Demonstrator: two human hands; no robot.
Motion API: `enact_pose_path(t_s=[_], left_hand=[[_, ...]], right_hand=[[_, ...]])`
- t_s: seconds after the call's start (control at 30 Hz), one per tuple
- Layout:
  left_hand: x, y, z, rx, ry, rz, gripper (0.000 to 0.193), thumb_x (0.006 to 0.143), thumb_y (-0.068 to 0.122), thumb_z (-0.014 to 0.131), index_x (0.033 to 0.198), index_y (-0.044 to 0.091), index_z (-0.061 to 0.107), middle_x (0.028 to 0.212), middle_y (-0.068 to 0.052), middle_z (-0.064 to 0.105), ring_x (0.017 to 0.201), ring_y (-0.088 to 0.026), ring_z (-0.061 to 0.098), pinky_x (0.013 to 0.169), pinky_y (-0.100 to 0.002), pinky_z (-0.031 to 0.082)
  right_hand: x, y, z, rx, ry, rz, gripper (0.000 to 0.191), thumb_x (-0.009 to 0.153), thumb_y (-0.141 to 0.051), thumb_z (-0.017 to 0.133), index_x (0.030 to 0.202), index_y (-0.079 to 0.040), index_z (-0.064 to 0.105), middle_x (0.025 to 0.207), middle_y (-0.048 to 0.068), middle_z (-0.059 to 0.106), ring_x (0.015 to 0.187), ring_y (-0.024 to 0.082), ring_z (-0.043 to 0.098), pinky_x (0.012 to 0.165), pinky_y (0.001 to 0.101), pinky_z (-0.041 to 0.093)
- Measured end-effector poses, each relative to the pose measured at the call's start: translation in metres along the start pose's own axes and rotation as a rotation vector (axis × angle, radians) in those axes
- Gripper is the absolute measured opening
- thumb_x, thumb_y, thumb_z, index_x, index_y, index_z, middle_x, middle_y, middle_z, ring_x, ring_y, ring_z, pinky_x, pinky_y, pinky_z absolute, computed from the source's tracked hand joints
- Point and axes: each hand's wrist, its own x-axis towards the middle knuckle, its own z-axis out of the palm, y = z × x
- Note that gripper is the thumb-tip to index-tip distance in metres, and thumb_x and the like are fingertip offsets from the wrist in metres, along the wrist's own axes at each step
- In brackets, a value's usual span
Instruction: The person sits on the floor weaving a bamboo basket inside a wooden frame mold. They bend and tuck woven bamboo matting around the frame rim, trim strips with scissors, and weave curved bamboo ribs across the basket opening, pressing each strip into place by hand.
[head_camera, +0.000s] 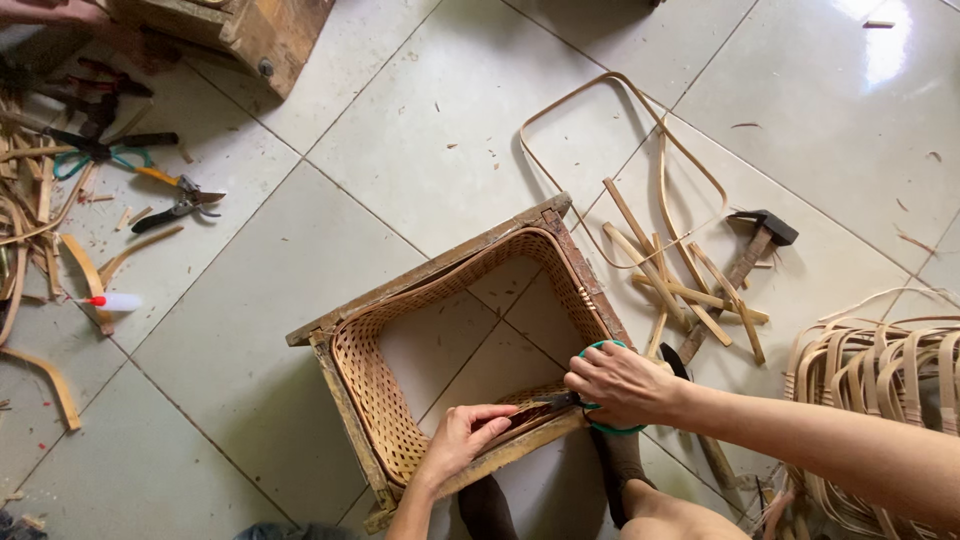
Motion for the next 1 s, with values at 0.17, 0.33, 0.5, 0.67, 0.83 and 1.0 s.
enact_pose_path(t_s=[0.17,0.33,0.5,0.67,0.83,1.0], left_hand=[[0.000,0.005,-0.001,-0.005,-0.004,0.019,0.033,0.091,0.036,0.071,0.120,0.020,0.078,0.109,-0.001,0.082,0.099,-0.013,0.077,0.092,-0.035,0.059],[-0.007,0.009,-0.006,0.011,-0.042,-0.102,0.037,0.089,0.036,0.072,0.123,0.023,0.077,0.108,-0.002,0.082,0.096,-0.015,0.076,0.091,-0.035,0.060],[-0.027,-0.004,-0.022,-0.042,-0.030,-0.066,0.040,0.085,0.032,0.076,0.123,0.021,0.076,0.113,0.000,0.081,0.097,-0.013,0.077,0.090,-0.034,0.060],[-0.031,-0.017,-0.021,-0.078,0.013,-0.060,0.035,0.090,0.031,0.072,0.123,0.019,0.077,0.106,-0.003,0.083,0.096,-0.012,0.078,0.089,-0.031,0.060],[-0.032,-0.017,-0.022,-0.058,0.038,-0.049,0.033,0.091,0.031,0.071,0.121,0.019,0.078,0.105,-0.003,0.083,0.096,-0.012,0.078,0.089,-0.031,0.060],[-0.031,-0.014,-0.024,-0.067,0.029,-0.094,0.033,0.090,0.032,0.072,0.120,0.020,0.079,0.108,-0.001,0.082,0.095,-0.013,0.077,0.088,-0.033,0.060]], right_hand=[[0.004,0.001,0.014,0.022,0.019,-0.043,0.058,0.074,-0.050,0.082,0.099,-0.008,0.052,0.093,0.007,0.054,0.087,0.025,0.059,0.069,0.0401,0.049],[0.002,0.013,0.036,0.071,-0.023,-0.096,0.054,0.081,-0.046,0.081,0.101,-0.005,0.051,0.089,0.009,0.056,0.080,0.026,0.063,0.061,0.0405,0.055],[0.002,0.013,0.033,0.111,-0.197,-0.088,0.056,0.095,-0.050,0.075,0.111,-0.003,0.050,0.091,0.010,0.057,0.079,0.028,0.067,0.061,0.0408,0.058],[0.009,0.005,0.004,0.063,-0.072,-0.031,0.061,0.081,-0.056,0.078,0.102,-0.005,0.051,0.092,0.008,0.055,0.087,0.027,0.061,0.068,0.0413,0.053],[0.017,0.006,-0.012,0.058,-0.081,-0.032,0.062,0.080,-0.056,0.078,0.106,-0.006,0.052,0.095,0.007,0.054,0.092,0.025,0.057,0.076,0.0406,0.048],[0.031,0.004,-0.003,0.050,-0.145,-0.085,0.061,0.083,-0.056,0.078,0.103,-0.005,0.051,0.093,0.008,0.053,0.089,0.026,0.057,0.077,0.0413,0.048]])
